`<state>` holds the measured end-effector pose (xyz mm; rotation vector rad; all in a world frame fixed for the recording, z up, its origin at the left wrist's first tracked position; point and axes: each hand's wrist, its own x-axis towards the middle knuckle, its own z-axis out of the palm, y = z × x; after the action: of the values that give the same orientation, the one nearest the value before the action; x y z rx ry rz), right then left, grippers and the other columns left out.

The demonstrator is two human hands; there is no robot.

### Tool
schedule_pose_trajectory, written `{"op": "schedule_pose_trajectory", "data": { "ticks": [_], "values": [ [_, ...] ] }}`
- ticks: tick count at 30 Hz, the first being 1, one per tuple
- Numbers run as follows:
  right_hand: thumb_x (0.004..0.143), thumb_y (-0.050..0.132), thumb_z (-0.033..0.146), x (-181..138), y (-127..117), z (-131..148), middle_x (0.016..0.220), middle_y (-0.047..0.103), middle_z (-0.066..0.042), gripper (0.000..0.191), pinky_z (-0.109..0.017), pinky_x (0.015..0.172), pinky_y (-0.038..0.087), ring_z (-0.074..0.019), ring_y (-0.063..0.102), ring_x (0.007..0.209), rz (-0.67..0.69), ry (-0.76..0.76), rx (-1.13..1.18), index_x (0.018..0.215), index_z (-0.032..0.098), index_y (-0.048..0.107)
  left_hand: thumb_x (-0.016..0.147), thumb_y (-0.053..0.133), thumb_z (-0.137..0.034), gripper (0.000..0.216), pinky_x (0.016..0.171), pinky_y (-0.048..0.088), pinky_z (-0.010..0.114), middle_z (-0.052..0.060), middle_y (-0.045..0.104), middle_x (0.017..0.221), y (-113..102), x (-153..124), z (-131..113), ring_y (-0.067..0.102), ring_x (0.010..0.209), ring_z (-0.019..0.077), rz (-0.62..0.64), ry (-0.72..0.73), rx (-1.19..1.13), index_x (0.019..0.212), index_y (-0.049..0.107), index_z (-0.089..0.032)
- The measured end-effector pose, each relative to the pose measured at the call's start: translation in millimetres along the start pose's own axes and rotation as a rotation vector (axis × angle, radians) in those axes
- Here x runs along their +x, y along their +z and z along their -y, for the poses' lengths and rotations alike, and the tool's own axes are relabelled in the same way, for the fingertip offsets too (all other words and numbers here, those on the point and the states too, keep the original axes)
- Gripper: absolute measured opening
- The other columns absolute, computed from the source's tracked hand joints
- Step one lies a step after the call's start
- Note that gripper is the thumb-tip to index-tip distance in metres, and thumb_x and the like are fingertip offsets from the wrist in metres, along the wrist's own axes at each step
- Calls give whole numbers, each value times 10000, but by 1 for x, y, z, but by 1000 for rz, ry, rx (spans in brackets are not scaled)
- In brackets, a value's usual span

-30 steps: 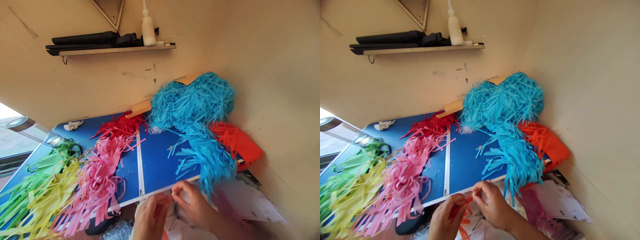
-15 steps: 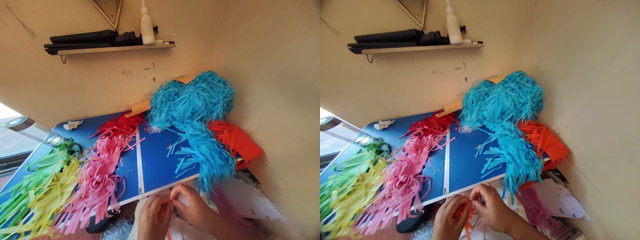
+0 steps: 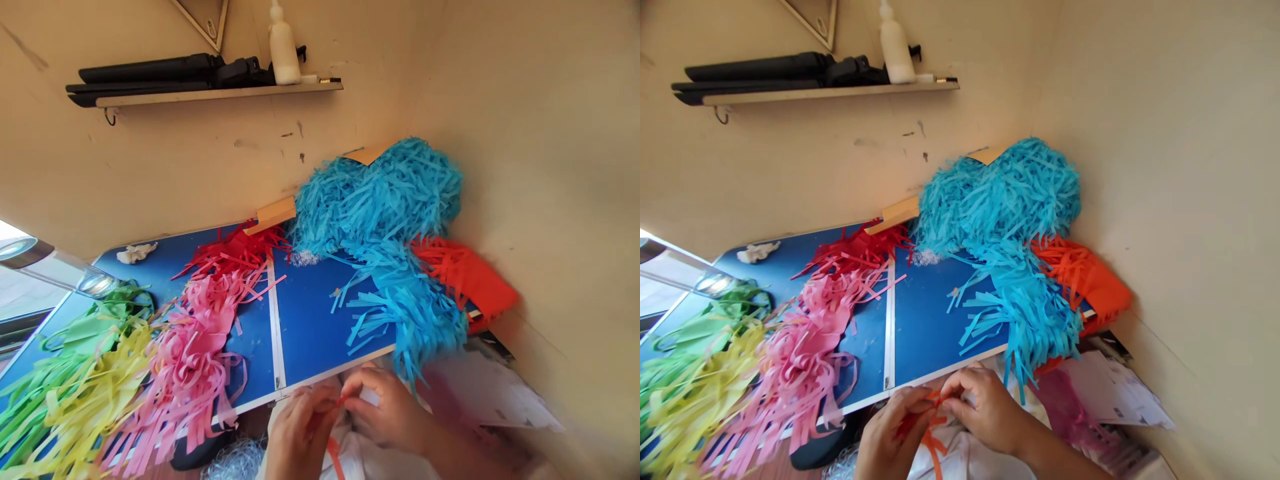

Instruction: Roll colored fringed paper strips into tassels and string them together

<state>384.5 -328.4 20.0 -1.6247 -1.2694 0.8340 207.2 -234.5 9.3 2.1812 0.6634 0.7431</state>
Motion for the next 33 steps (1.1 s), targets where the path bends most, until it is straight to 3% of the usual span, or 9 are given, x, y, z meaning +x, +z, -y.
{"op": "schedule_pose_trajectory", "data": {
  "ticks": [4, 10, 15, 19, 22, 26, 33],
  "values": [
    [810, 674, 120, -3, 1, -1, 777, 696, 9, 95, -270, 781, 439, -160, 611, 796, -26, -6, 23, 823, 208, 707, 850, 661, -258, 106, 651, 560, 187, -15, 741, 805, -2, 5, -2, 702, 713, 128, 39, 47, 0, 952, 688, -270],
    [851, 659, 207, -4, 0, 0, 781, 699, -3, 80, -260, 737, 459, -155, 617, 765, -10, -40, 79, 871, 218, 735, 868, 619, -257, 112, 604, 537, 200, 14, 695, 715, 1, 6, -12, 661, 652, 133, 2, -41, -61, 786, 687, -221],
    [845, 666, 246, -3, 3, 2, 796, 703, -25, 100, -256, 717, 481, -156, 632, 759, -46, -106, 173, 774, 201, 720, 838, 626, -199, 109, 556, 512, 188, -1, 667, 674, 4, 6, -14, 641, 614, 121, 9, -1, 3, 731, 645, -208],
    [782, 645, 124, -6, 5, 5, 750, 686, -3, 83, -237, 685, 475, -141, 621, 714, -72, -15, 184, 755, 191, 684, 835, 625, -175, 87, 620, 519, 229, 4, 665, 682, 7, 4, -14, 641, 647, 136, -21, 117, 89, 759, 646, -211],
    [743, 609, 52, -8, 5, 7, 765, 675, 11, 160, -233, 707, 464, -139, 616, 740, -61, -1, 121, 789, 194, 665, 834, 620, -180, 97, 605, 508, 232, -3, 653, 663, 10, 2, -15, 627, 628, 133, -22, 119, 110, 744, 629, -213],
    [751, 581, 54, -9, 5, 7, 780, 649, 8, 169, -242, 737, 460, -143, 605, 779, -87, -51, 64, 822, 196, 638, 850, 609, -194, 103, 598, 510, 228, 4, 659, 683, 11, 1, -17, 633, 653, 137, -23, 71, 100, 749, 624, -211],
    [731, 658, 121, -10, 5, 3, 823, 680, -1, 174, -257, 750, 490, -151, 627, 786, -20, 57, 225, 882, 204, 628, 873, 598, -182, 96, 651, 522, 258, 19, 706, 739, 4, 2, -12, 645, 672, 149, 22, 122, 68, 841, 678, -225]
  ]
}}
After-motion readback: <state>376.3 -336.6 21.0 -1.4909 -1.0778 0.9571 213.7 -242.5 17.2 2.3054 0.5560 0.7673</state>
